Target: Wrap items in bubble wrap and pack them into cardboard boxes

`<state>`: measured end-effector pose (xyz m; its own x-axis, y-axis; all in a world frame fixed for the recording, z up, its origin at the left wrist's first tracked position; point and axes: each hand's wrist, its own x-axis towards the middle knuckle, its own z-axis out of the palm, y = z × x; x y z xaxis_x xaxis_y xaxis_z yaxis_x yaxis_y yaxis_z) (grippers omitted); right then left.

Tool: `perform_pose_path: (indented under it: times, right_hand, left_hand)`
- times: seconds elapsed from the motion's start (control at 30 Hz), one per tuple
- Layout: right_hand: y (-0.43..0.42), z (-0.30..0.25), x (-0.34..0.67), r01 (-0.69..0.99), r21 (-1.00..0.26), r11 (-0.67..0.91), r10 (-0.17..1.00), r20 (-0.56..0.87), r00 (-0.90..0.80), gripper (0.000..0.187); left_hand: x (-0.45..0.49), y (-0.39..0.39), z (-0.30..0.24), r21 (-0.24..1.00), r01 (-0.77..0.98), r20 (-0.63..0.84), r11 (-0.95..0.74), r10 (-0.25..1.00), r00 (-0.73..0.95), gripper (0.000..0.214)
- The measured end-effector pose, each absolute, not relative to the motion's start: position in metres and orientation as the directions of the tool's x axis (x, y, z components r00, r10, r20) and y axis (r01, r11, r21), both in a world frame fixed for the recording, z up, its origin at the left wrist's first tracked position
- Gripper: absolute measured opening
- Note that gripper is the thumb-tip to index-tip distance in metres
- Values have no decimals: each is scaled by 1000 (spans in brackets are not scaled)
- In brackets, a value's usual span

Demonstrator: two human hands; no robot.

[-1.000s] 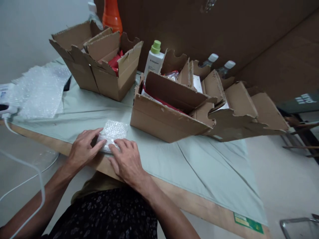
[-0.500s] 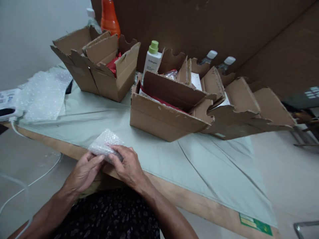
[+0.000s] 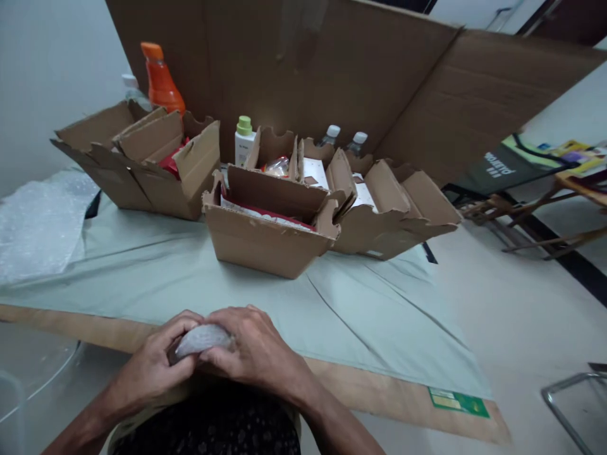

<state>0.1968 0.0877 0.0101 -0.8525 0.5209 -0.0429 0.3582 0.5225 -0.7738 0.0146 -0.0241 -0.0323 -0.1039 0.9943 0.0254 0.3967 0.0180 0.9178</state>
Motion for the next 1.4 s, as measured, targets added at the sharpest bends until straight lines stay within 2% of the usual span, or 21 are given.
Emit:
perform_pose_path:
  times: [0.07,0.17,0.27,0.33,0.43,0.53,0.63,0.73,0.87,0.97,1.13,1.2,1.33,1.4]
  right_hand:
    - [89,18,205,378,-734,564,538,-21,-843,17]
    - [102,44,227,341,-750,567,594,85,-800,5]
    - [124,80,258,290,-738,609,684,303,-663,4]
    - [141,100,276,310,-690,654,733,475,-487,10]
    - [171,120,294,378,-630,679,726,654,-214,19]
    - [200,129,299,485,-527,698,666,727,-168,20]
    - [222,134,294,589,-394,705,640,711,-291,14]
    - [234,136,281,624,-292,725,612,688,-389,11]
    - [247,136,255,546,-283,789,577,649,-496,6]
    - [256,133,233,480,-278,832,549,539,-639,7]
    - [265,131,199,473,-98,875,474,363,-802,15]
    - [266,131,189,504,-102,858,507,327,-797,18]
    - [263,129,179,574,-208,792,610,263,-747,33]
    - [259,125,177,601,-217,769,638,195,-745,32]
  left_hand:
    - [14,-18,-25,885,465,62,-35,997,-44,18]
    - [9,0,-2,767,611,303,-195,950,-78,41]
    - [7,36,28,534,789,592,-304,801,-92,58]
    - [9,69,45,375,859,701,-349,713,-16,62]
    - [11,114,57,204,906,723,-370,681,115,60]
    - [11,137,57,142,927,671,-347,722,168,42]
    - [11,138,55,125,932,677,-341,715,171,24]
    - [15,131,55,109,937,691,-331,703,168,18]
    - [20,125,54,117,935,704,-334,692,159,18]
    - [21,124,53,133,935,708,-329,691,142,19]
    - [20,122,51,141,928,712,-345,687,147,22]
    - [20,121,50,150,927,715,-345,685,139,21]
    - [21,122,50,172,924,721,-341,683,117,19]
    - [21,122,50,180,924,719,-338,686,111,18]
